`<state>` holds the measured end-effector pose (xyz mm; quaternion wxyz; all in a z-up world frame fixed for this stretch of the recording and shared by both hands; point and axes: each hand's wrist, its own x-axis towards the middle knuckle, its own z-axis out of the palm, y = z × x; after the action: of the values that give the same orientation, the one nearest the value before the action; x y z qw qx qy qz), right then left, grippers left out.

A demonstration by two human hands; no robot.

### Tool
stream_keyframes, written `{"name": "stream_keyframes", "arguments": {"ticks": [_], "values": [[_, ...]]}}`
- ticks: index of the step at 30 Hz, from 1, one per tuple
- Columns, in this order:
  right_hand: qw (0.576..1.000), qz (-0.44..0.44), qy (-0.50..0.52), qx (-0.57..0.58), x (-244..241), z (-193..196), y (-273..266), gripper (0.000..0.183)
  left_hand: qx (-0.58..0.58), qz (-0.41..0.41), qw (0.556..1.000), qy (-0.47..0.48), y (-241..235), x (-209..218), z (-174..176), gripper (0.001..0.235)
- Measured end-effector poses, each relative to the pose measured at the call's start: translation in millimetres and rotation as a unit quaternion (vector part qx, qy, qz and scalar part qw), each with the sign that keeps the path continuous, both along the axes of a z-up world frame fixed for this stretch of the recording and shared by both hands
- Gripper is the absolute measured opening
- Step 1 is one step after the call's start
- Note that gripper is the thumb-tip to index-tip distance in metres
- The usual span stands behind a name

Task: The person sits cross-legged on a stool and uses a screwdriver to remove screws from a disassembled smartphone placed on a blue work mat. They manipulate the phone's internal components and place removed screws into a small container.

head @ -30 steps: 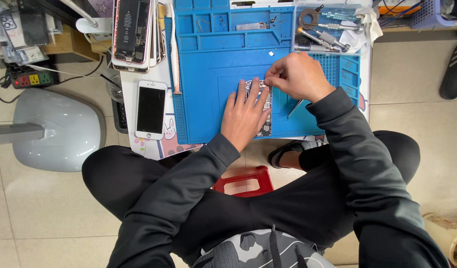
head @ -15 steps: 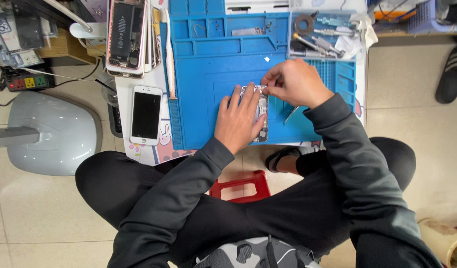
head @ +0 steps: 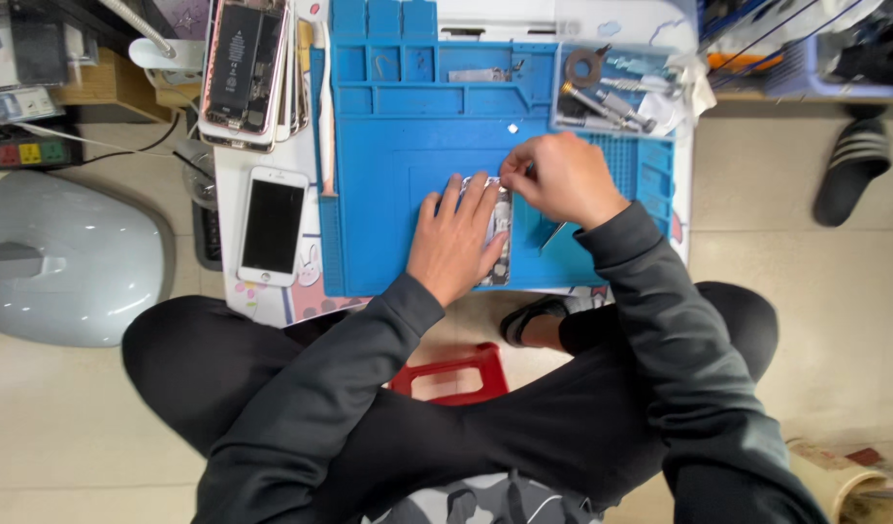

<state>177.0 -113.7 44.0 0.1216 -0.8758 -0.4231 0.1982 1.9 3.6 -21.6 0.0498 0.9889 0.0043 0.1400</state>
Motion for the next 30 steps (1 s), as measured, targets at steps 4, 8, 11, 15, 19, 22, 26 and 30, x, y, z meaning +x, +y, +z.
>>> {"name": "stream_keyframes", "arguments": {"ticks": [4,8,11,15,19,22,26,30], "values": [[1.0,0.003,-0.001,0.01,-6,4,-2,0.015,-0.008,0.008,1.0,0.002,-2,-2,-3,0.061],[0.989,-0.051,-0.113,0.086,-4,-19,-3,0.018,-0.03,0.002,0.999,-0.011,-1,0,-6,0.06],[0.981,-0.064,-0.16,0.088,-8,-24,-1,0.017,-0.029,0.002,1.0,-0.009,-3,-3,-8,0.061],[0.975,-0.104,-0.168,0.101,-10,-24,4,0.014,-0.044,-0.003,0.999,-0.008,0,-2,-5,0.061],[0.968,-0.128,-0.163,0.142,-7,-30,4,0.011,-0.045,-0.014,0.999,-0.008,-2,-3,-2,0.062],[0.967,-0.135,-0.158,0.147,-6,-28,10,0.013,-0.048,-0.012,0.999,0.005,2,-2,-1,0.061],[0.968,-0.111,-0.181,0.135,-6,-28,8,0.012,-0.055,-0.016,0.998,0.014,3,-2,-2,0.061],[0.968,-0.092,-0.197,0.127,0,-24,2,0.015,-0.029,-0.01,0.999,0.015,1,2,1,0.063]]}}
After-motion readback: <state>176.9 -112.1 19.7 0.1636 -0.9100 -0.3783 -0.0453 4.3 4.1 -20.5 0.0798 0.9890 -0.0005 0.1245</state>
